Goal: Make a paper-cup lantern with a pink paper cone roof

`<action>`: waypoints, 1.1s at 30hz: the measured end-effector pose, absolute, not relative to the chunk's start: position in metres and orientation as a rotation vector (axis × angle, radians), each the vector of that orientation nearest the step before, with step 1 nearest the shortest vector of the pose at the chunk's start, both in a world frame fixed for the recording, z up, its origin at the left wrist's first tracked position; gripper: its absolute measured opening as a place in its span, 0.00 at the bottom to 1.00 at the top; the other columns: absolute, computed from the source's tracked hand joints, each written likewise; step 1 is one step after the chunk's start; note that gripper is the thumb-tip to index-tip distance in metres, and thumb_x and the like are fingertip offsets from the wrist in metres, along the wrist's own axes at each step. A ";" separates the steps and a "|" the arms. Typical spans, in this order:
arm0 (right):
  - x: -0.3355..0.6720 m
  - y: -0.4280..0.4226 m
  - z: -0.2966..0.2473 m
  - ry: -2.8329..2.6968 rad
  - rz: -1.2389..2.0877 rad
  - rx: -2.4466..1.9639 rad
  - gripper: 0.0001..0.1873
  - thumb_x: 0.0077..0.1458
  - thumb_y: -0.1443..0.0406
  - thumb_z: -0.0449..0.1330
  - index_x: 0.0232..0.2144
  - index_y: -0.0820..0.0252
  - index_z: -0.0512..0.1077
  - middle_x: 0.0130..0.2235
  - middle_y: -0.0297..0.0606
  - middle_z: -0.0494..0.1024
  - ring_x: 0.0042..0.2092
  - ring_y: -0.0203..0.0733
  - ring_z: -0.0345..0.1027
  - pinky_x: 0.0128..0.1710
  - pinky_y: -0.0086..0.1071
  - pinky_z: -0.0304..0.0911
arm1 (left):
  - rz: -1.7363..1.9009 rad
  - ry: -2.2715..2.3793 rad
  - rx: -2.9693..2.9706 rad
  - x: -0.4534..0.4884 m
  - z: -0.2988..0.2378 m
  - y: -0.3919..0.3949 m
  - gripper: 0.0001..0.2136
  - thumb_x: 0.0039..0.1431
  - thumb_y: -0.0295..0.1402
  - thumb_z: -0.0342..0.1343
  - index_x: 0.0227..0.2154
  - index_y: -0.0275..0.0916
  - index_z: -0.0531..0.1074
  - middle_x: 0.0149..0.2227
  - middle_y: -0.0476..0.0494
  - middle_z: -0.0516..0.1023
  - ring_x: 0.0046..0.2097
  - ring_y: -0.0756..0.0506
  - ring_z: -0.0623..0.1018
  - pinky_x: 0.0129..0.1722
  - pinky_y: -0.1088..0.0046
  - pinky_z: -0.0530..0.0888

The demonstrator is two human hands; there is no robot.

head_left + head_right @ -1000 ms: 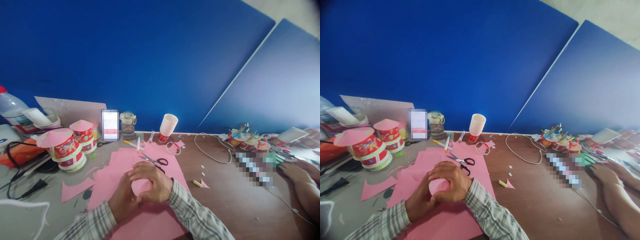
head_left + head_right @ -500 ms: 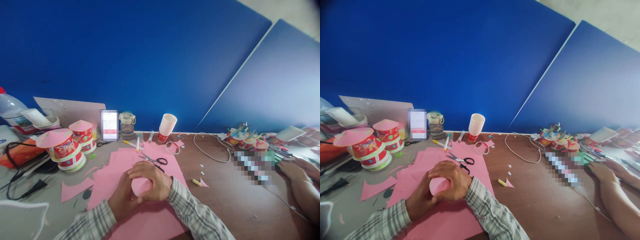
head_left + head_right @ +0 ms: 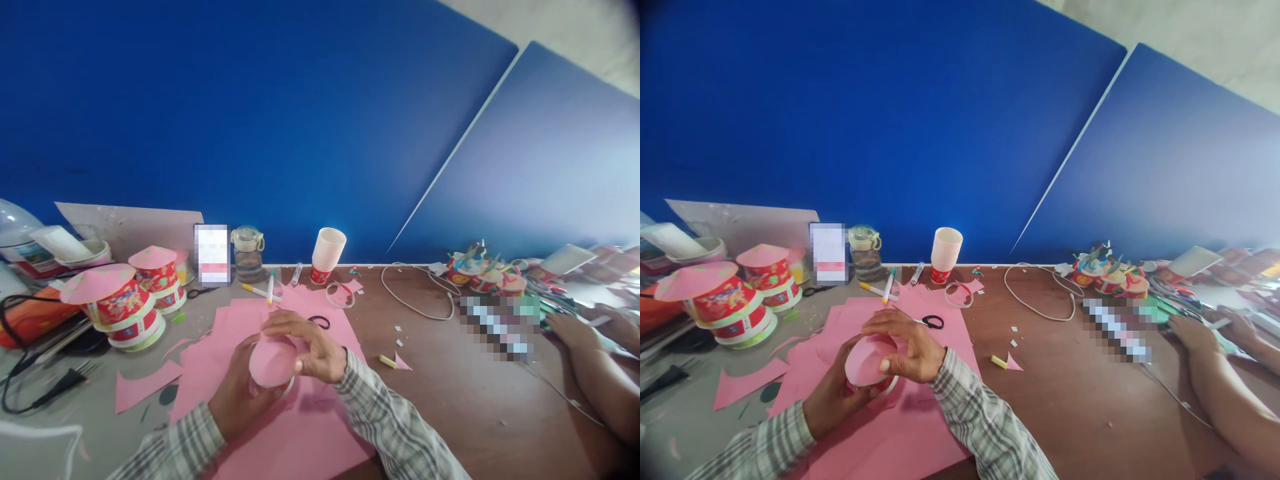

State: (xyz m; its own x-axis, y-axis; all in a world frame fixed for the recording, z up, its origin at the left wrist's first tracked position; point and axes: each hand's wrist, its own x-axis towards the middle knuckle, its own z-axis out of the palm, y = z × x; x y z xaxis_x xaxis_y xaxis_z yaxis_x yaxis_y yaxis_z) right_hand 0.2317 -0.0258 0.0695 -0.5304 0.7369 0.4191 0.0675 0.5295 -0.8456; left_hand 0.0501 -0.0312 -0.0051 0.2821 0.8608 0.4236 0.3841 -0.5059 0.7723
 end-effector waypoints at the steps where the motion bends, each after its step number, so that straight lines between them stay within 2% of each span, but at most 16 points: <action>1: 0.231 -0.026 0.070 -1.953 1.031 -0.648 0.32 0.50 0.41 0.48 0.49 0.54 0.67 0.51 0.43 0.71 0.56 0.49 0.59 0.59 0.46 0.48 | 1.160 1.107 2.023 0.050 -0.005 -0.031 0.29 0.32 0.41 0.63 0.42 0.48 0.63 0.42 0.45 0.70 0.45 0.38 0.70 0.43 0.55 0.72; 6: 0.229 -0.026 0.072 -1.983 0.963 -0.660 0.33 0.51 0.42 0.48 0.48 0.56 0.68 0.51 0.44 0.72 0.56 0.49 0.59 0.59 0.47 0.48 | 1.152 1.091 2.032 0.051 -0.004 -0.032 0.29 0.32 0.41 0.63 0.42 0.49 0.63 0.42 0.45 0.70 0.44 0.38 0.70 0.42 0.55 0.73; 10: 0.220 -0.028 0.068 -2.106 0.824 -0.673 0.34 0.49 0.41 0.48 0.48 0.57 0.69 0.49 0.45 0.73 0.54 0.47 0.64 0.60 0.45 0.47 | 1.149 1.075 2.041 0.051 -0.002 -0.033 0.29 0.34 0.41 0.62 0.44 0.49 0.60 0.43 0.45 0.70 0.44 0.38 0.71 0.41 0.56 0.73; 15: 0.215 -0.028 0.058 -2.177 0.703 -0.747 0.23 0.48 0.54 0.61 0.46 0.55 0.69 0.48 0.43 0.74 0.54 0.45 0.64 0.61 0.43 0.46 | 1.166 1.046 2.102 0.051 -0.006 -0.032 0.29 0.35 0.43 0.60 0.45 0.48 0.60 0.45 0.43 0.69 0.46 0.37 0.69 0.43 0.55 0.72; 18: 0.215 -0.028 0.056 -2.197 0.681 -0.791 0.24 0.43 0.61 0.67 0.45 0.53 0.69 0.48 0.40 0.74 0.56 0.46 0.60 0.61 0.44 0.46 | 1.179 1.045 2.102 0.051 -0.007 -0.031 0.29 0.37 0.43 0.59 0.45 0.48 0.59 0.45 0.42 0.69 0.47 0.38 0.68 0.44 0.55 0.71; 20: 0.215 -0.028 0.058 -2.197 0.689 -0.799 0.24 0.43 0.61 0.67 0.44 0.53 0.70 0.48 0.40 0.75 0.57 0.47 0.60 0.61 0.45 0.46 | 1.200 1.040 2.097 0.053 -0.005 -0.032 0.28 0.37 0.43 0.59 0.44 0.48 0.60 0.44 0.43 0.69 0.46 0.38 0.68 0.44 0.55 0.71; 23: 0.217 -0.031 0.064 -2.161 0.774 -0.753 0.23 0.47 0.53 0.62 0.45 0.55 0.70 0.50 0.42 0.73 0.56 0.49 0.61 0.60 0.46 0.46 | 1.191 1.028 2.077 0.053 -0.002 -0.034 0.29 0.35 0.43 0.60 0.44 0.48 0.60 0.43 0.43 0.70 0.46 0.38 0.69 0.43 0.54 0.71; 26: 0.223 -0.030 0.070 -1.970 0.943 -0.690 0.34 0.49 0.41 0.49 0.50 0.57 0.65 0.55 0.45 0.66 0.58 0.50 0.58 0.58 0.45 0.50 | 1.175 1.086 1.971 0.049 0.001 -0.035 0.33 0.31 0.45 0.62 0.45 0.47 0.59 0.44 0.41 0.69 0.46 0.36 0.69 0.43 0.52 0.71; 28: 0.228 -0.026 0.068 -1.811 0.940 -0.769 0.36 0.52 0.40 0.40 0.51 0.58 0.62 0.55 0.44 0.67 0.57 0.48 0.59 0.56 0.42 0.55 | 1.194 1.150 1.838 0.043 0.002 -0.032 0.35 0.28 0.48 0.62 0.45 0.46 0.60 0.45 0.40 0.70 0.45 0.35 0.70 0.42 0.51 0.71; 30: 0.232 -0.018 0.060 -1.755 0.795 -1.035 0.29 0.57 0.47 0.39 0.49 0.58 0.63 0.50 0.42 0.72 0.52 0.44 0.66 0.51 0.37 0.62 | 1.193 1.182 1.695 0.035 0.004 -0.025 0.34 0.26 0.50 0.61 0.42 0.45 0.63 0.42 0.42 0.73 0.40 0.36 0.73 0.39 0.53 0.73; 31: 0.234 -0.013 0.054 -1.782 0.674 -1.260 0.24 0.58 0.51 0.41 0.46 0.56 0.65 0.46 0.39 0.75 0.48 0.41 0.69 0.47 0.33 0.65 | 1.220 1.199 1.609 0.030 0.006 -0.021 0.32 0.26 0.53 0.59 0.39 0.44 0.66 0.38 0.43 0.76 0.36 0.37 0.74 0.36 0.54 0.74; 33: 0.238 -0.004 0.042 -1.778 0.605 -1.452 0.17 0.55 0.58 0.51 0.43 0.60 0.68 0.38 0.39 0.77 0.39 0.40 0.72 0.40 0.32 0.67 | 1.228 1.240 1.563 0.022 0.009 -0.013 0.26 0.30 0.55 0.54 0.31 0.43 0.70 0.28 0.45 0.78 0.31 0.39 0.75 0.32 0.55 0.75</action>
State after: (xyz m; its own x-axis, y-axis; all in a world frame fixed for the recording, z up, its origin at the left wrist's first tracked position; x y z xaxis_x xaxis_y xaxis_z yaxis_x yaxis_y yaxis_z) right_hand 0.2375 -0.0041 0.0425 -0.0763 0.9647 0.2519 0.6106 0.2449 -0.7531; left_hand 0.0222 -0.0127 0.0090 0.0580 0.9749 0.2148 0.2240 -0.2224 0.9489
